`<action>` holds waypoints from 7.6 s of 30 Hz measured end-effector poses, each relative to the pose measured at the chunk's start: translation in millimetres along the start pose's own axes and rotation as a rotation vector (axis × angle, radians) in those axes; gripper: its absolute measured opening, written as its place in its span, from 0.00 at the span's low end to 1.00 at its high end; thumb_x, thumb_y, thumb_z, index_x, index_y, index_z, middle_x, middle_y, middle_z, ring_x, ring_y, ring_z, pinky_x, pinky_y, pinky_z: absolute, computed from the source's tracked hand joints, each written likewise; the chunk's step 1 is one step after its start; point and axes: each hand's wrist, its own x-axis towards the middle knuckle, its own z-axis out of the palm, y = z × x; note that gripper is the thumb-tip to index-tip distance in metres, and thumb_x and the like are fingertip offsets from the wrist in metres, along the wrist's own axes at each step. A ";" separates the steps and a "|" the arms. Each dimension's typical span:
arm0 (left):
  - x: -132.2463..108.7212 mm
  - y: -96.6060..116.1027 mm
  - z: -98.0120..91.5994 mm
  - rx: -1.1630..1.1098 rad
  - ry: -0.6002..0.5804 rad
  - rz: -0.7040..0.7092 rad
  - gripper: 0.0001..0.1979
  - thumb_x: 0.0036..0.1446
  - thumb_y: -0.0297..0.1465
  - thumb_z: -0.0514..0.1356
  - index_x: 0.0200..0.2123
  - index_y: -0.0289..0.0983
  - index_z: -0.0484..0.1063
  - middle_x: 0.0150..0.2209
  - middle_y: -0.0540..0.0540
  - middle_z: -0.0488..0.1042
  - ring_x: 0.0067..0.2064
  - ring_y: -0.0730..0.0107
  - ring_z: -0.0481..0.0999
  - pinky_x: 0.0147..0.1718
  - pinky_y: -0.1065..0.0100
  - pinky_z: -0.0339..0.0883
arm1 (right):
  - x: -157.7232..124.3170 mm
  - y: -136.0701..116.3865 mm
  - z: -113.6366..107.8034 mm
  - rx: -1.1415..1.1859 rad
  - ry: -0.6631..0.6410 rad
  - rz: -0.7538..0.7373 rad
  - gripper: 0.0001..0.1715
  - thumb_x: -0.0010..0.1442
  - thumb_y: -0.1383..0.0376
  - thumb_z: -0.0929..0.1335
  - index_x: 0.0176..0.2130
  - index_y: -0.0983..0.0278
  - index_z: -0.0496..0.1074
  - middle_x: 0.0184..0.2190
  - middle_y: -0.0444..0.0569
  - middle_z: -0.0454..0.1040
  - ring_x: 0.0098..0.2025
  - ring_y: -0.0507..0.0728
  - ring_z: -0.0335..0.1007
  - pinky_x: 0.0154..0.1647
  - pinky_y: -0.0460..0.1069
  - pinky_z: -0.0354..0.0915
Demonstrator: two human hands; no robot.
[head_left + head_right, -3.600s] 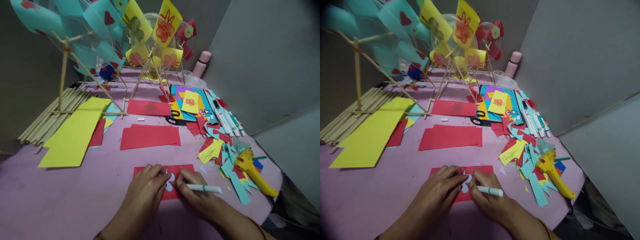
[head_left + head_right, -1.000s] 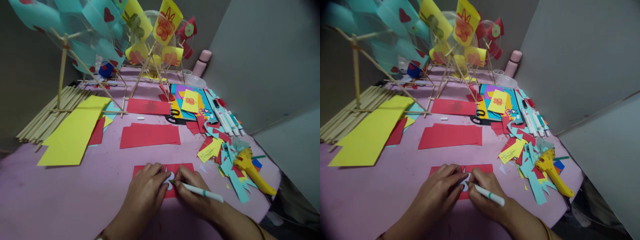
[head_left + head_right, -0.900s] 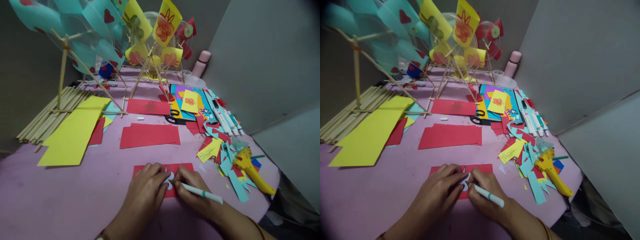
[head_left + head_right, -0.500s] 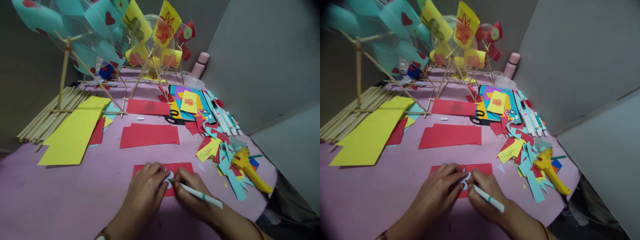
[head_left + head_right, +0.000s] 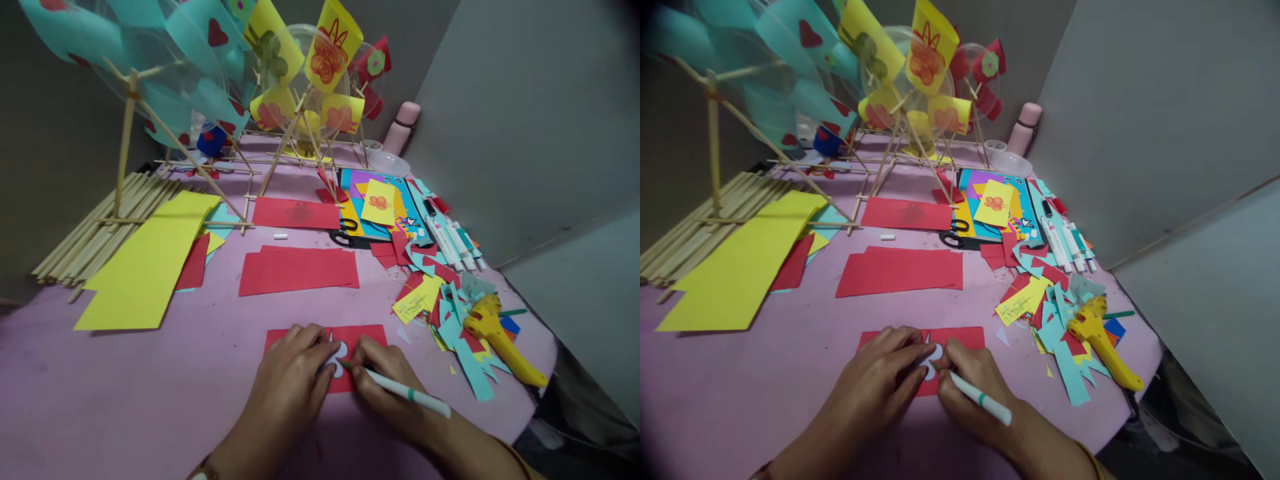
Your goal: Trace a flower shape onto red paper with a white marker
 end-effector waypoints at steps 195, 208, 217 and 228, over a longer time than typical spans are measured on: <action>3.2 -2.2 -2.3 -0.006 -0.048 -0.006 0.12 0.60 0.25 0.56 0.45 0.43 0.72 0.40 0.47 0.70 0.41 0.62 0.68 0.38 0.63 0.62 | -6.4 4.7 -2.3 0.139 -0.042 0.113 0.05 0.51 0.66 0.58 0.24 0.60 0.57 0.15 0.37 0.56 0.17 0.50 0.51 0.18 0.44 0.49; 2.3 -2.7 -2.7 -0.014 -0.015 0.008 0.10 0.59 0.25 0.57 0.42 0.42 0.73 0.39 0.48 0.71 0.40 0.63 0.68 0.36 0.64 0.62 | -4.1 2.2 -2.4 0.049 -0.051 0.083 0.05 0.51 0.66 0.58 0.23 0.59 0.56 0.15 0.39 0.58 0.17 0.50 0.53 0.18 0.44 0.49; 2.3 -3.8 -1.4 -0.021 -0.016 0.006 0.10 0.59 0.25 0.57 0.42 0.42 0.73 0.39 0.48 0.71 0.40 0.63 0.68 0.37 0.64 0.62 | -5.8 4.2 -2.8 0.089 -0.106 0.048 0.05 0.50 0.67 0.58 0.23 0.59 0.55 0.15 0.37 0.55 0.16 0.49 0.49 0.17 0.44 0.47; 2.9 -5.0 -1.4 -0.013 -0.030 0.007 0.10 0.61 0.26 0.55 0.42 0.43 0.73 0.39 0.48 0.71 0.40 0.64 0.68 0.36 0.65 0.62 | -5.3 1.6 -2.4 0.138 -0.122 -0.048 0.06 0.54 0.66 0.58 0.25 0.60 0.57 0.17 0.38 0.58 0.17 0.49 0.53 0.19 0.43 0.52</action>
